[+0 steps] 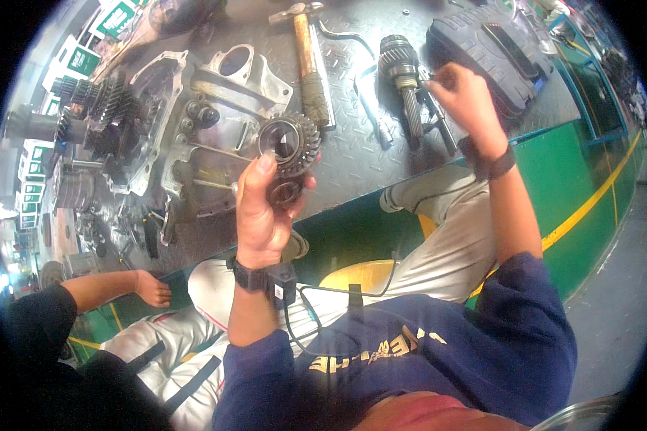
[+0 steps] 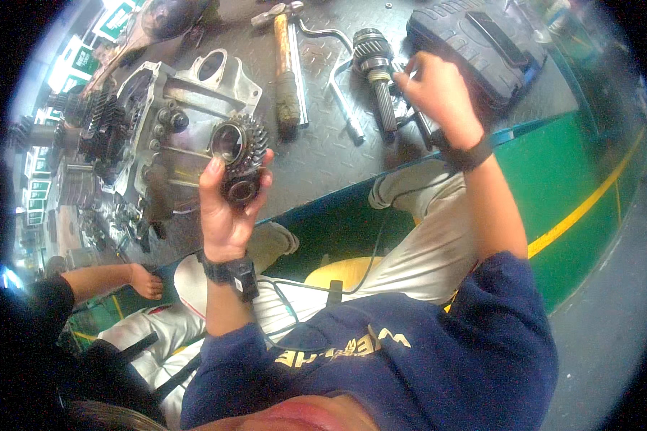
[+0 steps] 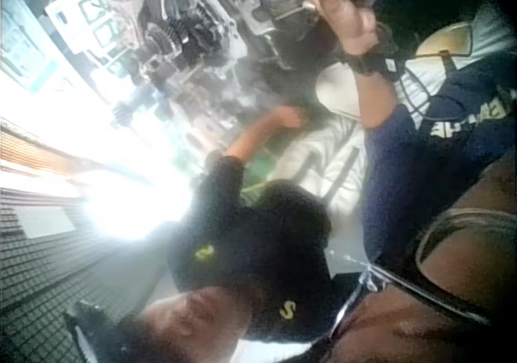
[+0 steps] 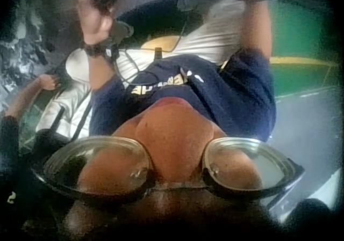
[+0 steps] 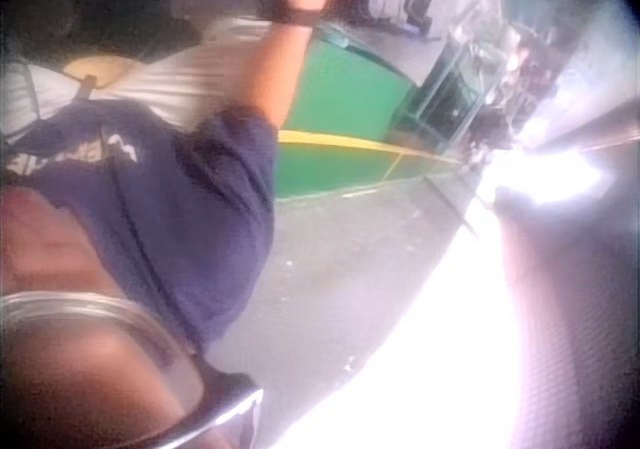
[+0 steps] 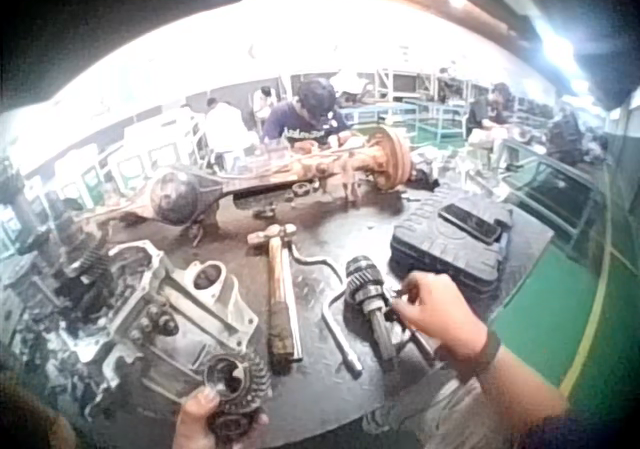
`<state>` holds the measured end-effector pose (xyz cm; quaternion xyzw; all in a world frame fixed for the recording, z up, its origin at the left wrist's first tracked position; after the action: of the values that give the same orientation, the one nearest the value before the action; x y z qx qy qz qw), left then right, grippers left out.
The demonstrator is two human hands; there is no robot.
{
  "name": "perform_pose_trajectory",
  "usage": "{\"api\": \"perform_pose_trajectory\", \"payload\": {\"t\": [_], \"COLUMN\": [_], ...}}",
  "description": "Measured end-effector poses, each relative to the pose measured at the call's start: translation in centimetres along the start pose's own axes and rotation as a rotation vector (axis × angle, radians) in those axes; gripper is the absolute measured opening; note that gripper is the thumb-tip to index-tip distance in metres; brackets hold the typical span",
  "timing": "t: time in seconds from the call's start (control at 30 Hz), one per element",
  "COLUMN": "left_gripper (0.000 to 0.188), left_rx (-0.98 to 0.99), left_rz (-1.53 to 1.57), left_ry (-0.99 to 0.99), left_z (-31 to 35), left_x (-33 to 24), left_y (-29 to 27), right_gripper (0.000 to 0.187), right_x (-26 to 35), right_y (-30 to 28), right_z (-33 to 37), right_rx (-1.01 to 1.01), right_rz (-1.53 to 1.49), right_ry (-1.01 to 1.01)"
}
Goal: The person handles and separates various metal gears and bearing components from a disassembled engine housing on a workbench, turning the parts over by hand while another person gestures at them.
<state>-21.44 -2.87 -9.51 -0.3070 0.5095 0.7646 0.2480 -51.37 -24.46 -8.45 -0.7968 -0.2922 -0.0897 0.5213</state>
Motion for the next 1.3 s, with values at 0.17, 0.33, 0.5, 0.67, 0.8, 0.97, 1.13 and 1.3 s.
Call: {"api": "perform_pose_trajectory", "payload": {"t": [0.17,0.33,0.5,0.67,0.8,0.97,1.13,1.3], "left_gripper": [0.059,0.058,0.058,0.059,0.06,0.061,0.061,0.062], "left_rx": [-0.006,-0.023,-0.011,-0.018,-0.026,-0.051,0.005,0.013], "left_rz": [0.011,-0.027,-0.098,-0.038,-0.039,-0.059,-0.057,-0.029], "left_ry": [0.002,0.022,0.074,0.03,0.027,0.017,0.034,0.021], "left_z": [-0.1,0.2,0.1,0.2,0.4,0.0,-0.5,-0.7], "left_x": [0.2,-0.1,-0.4,-0.1,-0.1,0.2,0.6,1.0], "left_y": [-0.3,-0.7,-0.8,-0.5,-0.3,-0.7,-0.8,-0.6], "right_gripper": [0.058,0.049,0.049,0.048,0.045,0.041,0.044,0.044], "right_x": [3.6,1.7,0.0,-0.3,-0.3,-1.9,-6.1,-8.3], "right_y": [3.5,6.7,6.8,5.7,2.7,-0.6,-0.9,0.4], "right_z": [3.2,3.0,3.0,2.5,1.5,-0.4,-0.3,1.4], "right_rx": [0.17,0.173,0.043,0.013,-0.017,-0.101,0.013,0.045], "right_rz": [0.314,0.331,0.249,0.14,-0.049,-0.053,0.083,0.059], "right_ry": [0.035,0.111,0.076,0.035,0.004,-0.127,-0.014,-0.018]}}
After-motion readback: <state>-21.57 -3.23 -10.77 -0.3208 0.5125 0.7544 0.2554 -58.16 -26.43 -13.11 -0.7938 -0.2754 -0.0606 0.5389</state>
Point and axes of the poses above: each hand's wrist, its own z-axis away from the middle knuckle, its own y-axis out of the palm, x = y × z, the point moved 5 cm from there along -z, towards the middle knuckle, and after that the axes turned 10 degrees about -x, right-handed, at the moved point
